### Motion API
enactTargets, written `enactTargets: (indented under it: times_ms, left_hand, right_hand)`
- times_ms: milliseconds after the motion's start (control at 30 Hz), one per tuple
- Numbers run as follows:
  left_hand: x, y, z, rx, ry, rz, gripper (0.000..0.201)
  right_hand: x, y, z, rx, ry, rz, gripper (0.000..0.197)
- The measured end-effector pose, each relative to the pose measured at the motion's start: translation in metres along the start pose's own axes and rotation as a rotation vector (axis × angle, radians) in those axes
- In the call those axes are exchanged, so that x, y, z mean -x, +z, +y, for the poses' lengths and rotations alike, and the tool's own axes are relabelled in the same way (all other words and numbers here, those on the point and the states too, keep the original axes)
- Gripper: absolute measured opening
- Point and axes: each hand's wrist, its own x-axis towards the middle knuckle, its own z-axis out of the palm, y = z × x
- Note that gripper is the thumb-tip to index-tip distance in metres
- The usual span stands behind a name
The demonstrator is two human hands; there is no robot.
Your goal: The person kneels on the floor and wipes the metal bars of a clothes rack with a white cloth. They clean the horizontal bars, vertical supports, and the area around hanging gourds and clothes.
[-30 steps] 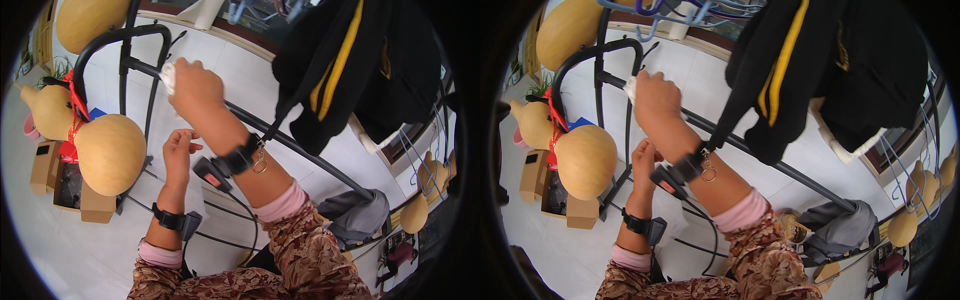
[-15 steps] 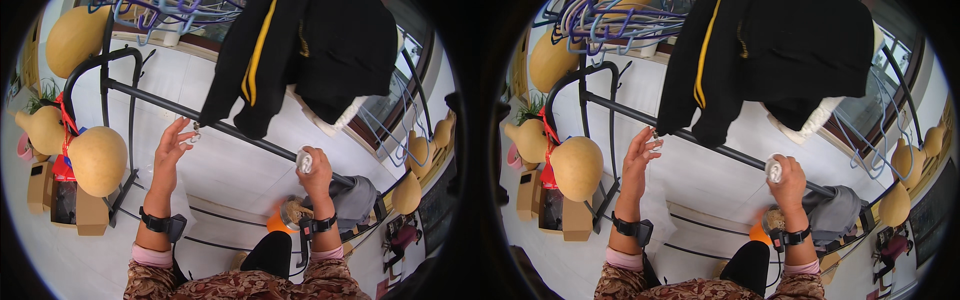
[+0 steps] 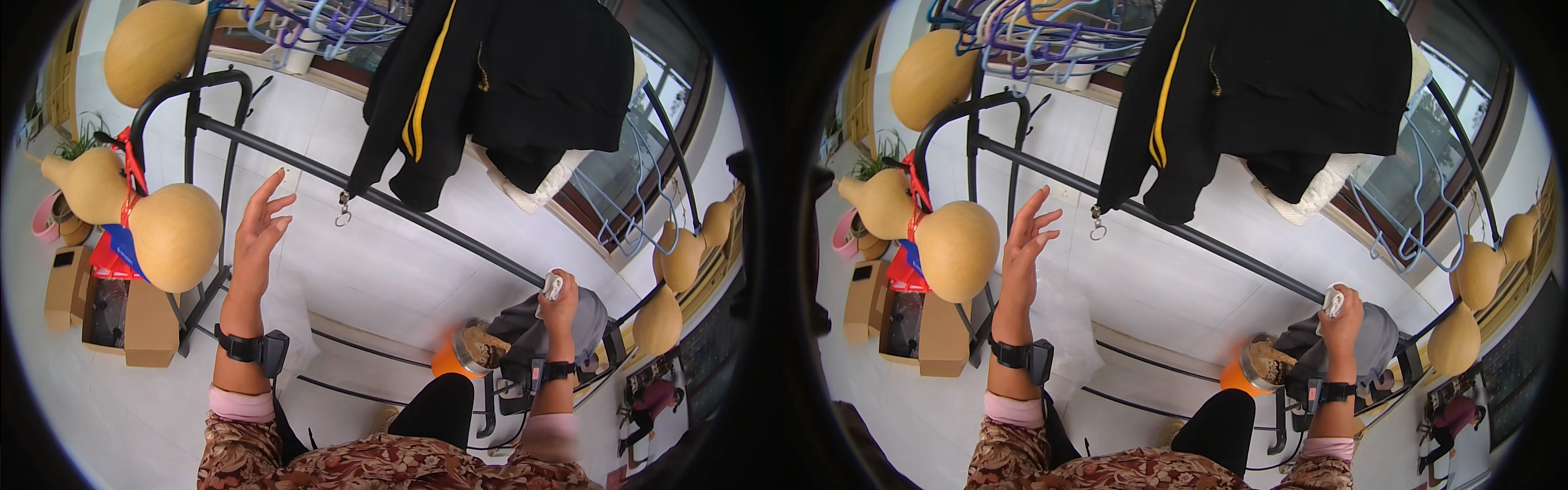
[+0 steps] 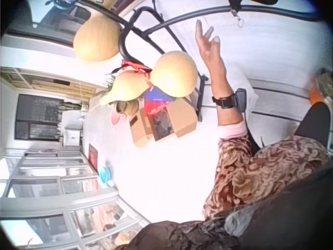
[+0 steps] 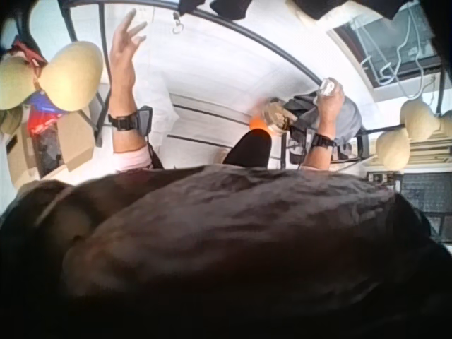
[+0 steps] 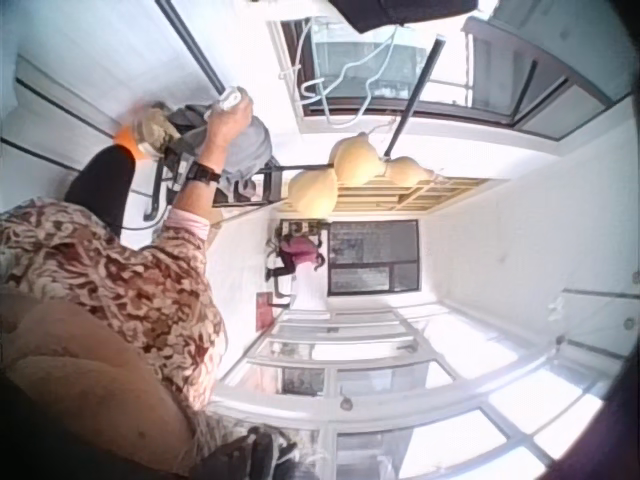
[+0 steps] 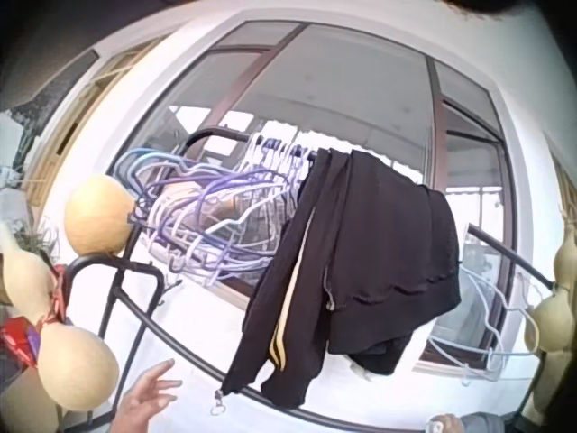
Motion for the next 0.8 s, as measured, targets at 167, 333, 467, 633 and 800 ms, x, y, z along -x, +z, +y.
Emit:
enactTargets:
  times_ms: [167, 333, 467, 633, 800]
  left_hand:
    - [0.001, 0.002, 0.004, 0.006, 0.03, -0.059, 0.07]
    - [-0.004, 0.008, -0.004, -0.209, 0.111, -0.141, 0.071]
    - [-0.004, 0.019, -0.007, -0.25, 0.177, -0.192, 0.074]
    - [-0.002, 0.038, -0.014, -0.375, 0.206, -0.217, 0.074]
    - [-0.003, 0.039, -0.027, -0.515, 0.236, -0.185, 0.071]
  right_hand:
    - [-0.008, 0.001, -0.046, -0.041, -0.058, -0.032, 0.054]
    - [-0.038, 0.02, -0.143, -0.184, -0.172, -0.158, 0.054]
    - [-0.066, 0.043, -0.22, -0.201, -0.245, -0.243, 0.057]
    - [-0.087, 0.091, -0.316, -0.24, -0.361, -0.203, 0.063]
    - [-0.086, 0.104, -0.353, -0.331, -0.403, -0.069, 0.061]
